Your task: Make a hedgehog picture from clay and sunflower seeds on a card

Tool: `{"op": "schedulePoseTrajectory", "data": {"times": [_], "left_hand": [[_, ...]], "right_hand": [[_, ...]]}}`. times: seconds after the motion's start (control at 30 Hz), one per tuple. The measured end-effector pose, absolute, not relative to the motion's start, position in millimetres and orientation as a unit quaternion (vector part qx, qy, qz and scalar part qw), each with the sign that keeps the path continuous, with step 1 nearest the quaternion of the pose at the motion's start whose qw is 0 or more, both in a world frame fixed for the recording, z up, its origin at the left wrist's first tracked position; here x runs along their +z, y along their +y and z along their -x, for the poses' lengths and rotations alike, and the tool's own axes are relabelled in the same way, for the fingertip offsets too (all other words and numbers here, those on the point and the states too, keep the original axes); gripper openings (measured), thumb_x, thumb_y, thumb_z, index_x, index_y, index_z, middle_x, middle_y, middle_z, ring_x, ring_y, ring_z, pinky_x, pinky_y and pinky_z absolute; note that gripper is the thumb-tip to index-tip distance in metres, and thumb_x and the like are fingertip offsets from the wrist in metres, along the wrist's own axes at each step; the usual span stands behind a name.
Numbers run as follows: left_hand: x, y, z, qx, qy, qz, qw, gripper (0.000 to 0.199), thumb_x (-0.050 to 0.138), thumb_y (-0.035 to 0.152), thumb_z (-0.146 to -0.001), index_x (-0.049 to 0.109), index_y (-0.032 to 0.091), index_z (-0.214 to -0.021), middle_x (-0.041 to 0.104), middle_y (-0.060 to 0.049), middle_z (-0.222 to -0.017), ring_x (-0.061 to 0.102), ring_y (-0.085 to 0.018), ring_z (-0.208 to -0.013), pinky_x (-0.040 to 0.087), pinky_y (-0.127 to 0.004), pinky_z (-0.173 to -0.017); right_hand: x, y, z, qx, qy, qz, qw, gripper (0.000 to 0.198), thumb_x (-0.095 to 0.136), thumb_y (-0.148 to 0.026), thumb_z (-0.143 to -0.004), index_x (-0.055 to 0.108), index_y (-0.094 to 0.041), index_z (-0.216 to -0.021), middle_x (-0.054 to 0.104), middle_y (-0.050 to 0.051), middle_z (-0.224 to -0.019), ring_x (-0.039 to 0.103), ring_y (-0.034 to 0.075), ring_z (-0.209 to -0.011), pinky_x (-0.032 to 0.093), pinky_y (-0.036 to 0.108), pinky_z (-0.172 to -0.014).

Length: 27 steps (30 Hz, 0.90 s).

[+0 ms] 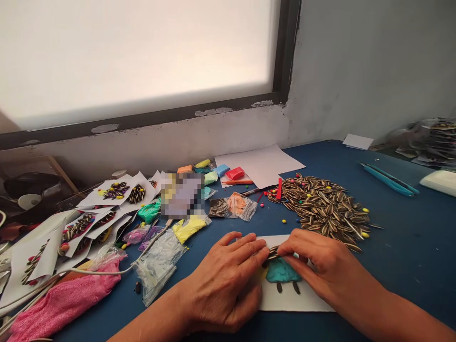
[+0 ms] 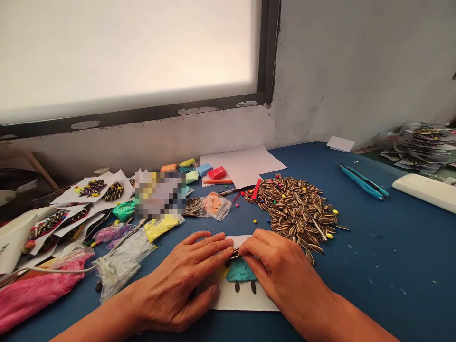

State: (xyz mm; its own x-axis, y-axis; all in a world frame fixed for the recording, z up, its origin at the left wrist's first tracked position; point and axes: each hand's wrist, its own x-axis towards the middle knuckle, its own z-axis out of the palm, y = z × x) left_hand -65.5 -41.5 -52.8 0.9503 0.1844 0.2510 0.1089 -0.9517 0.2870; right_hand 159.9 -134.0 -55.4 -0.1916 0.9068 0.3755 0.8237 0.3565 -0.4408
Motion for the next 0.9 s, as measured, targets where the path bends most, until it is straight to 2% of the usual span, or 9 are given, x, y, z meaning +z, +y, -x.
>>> {"op": "schedulePoseTrajectory", "data": {"times": [0.4, 0.63, 0.73, 0.9], "left_hand": [[-54.3, -41.4, 65.7, 0.127, 0.074, -0.98, 0.138, 0.057, 0.049, 0.025, -0.087, 0.052, 0.006, -0.14, 0.059, -0.017, -0.144, 0.054, -0.033, -0.136, 0.04, -0.052, -0.114], [-54.9, -40.9, 65.0, 0.139, 0.071, -0.979, 0.13, 0.056, 0.049, 0.024, -0.086, 0.052, 0.005, -0.139, 0.06, -0.018, -0.142, 0.055, -0.033, -0.134, 0.04, -0.052, -0.113], [-55.5, -41.0, 65.1, 0.144, 0.071, -0.978, 0.135, 0.056, 0.05, 0.025, -0.086, 0.052, 0.005, -0.138, 0.06, -0.018, -0.142, 0.056, -0.033, -0.134, 0.04, -0.052, -0.113], [-56.3, -41.2, 65.8, 0.136, 0.074, -0.977, 0.148, 0.06, 0.05, 0.026, -0.086, 0.047, 0.008, -0.142, 0.059, -0.018, -0.144, 0.053, -0.033, -0.137, 0.038, -0.053, -0.115]], "right_hand": [[-62.1, -134.9, -154.7, 0.003, -0.788, 0.557, 0.264, 0.02, 0.05, -0.012, -0.099, 0.065, -0.021, -0.088, 0.06, 0.001, -0.078, 0.061, 0.018, -0.069, 0.048, 0.03, -0.06], [-63.2, -134.4, -153.1, -0.011, -0.787, 0.56, 0.259, 0.024, 0.048, -0.012, -0.1, 0.066, -0.02, -0.086, 0.06, 0.001, -0.076, 0.061, 0.018, -0.068, 0.048, 0.03, -0.059], [-59.5, -134.5, -154.4, -0.005, -0.792, 0.559, 0.247, 0.021, 0.049, -0.015, -0.1, 0.067, -0.022, -0.09, 0.063, 0.002, -0.08, 0.063, 0.018, -0.07, 0.05, 0.029, -0.061], [-56.0, -133.6, -157.0, -0.009, -0.791, 0.559, 0.247, 0.022, 0.047, -0.017, -0.102, 0.065, -0.023, -0.09, 0.064, 0.002, -0.081, 0.064, 0.017, -0.069, 0.052, 0.029, -0.063]]}}
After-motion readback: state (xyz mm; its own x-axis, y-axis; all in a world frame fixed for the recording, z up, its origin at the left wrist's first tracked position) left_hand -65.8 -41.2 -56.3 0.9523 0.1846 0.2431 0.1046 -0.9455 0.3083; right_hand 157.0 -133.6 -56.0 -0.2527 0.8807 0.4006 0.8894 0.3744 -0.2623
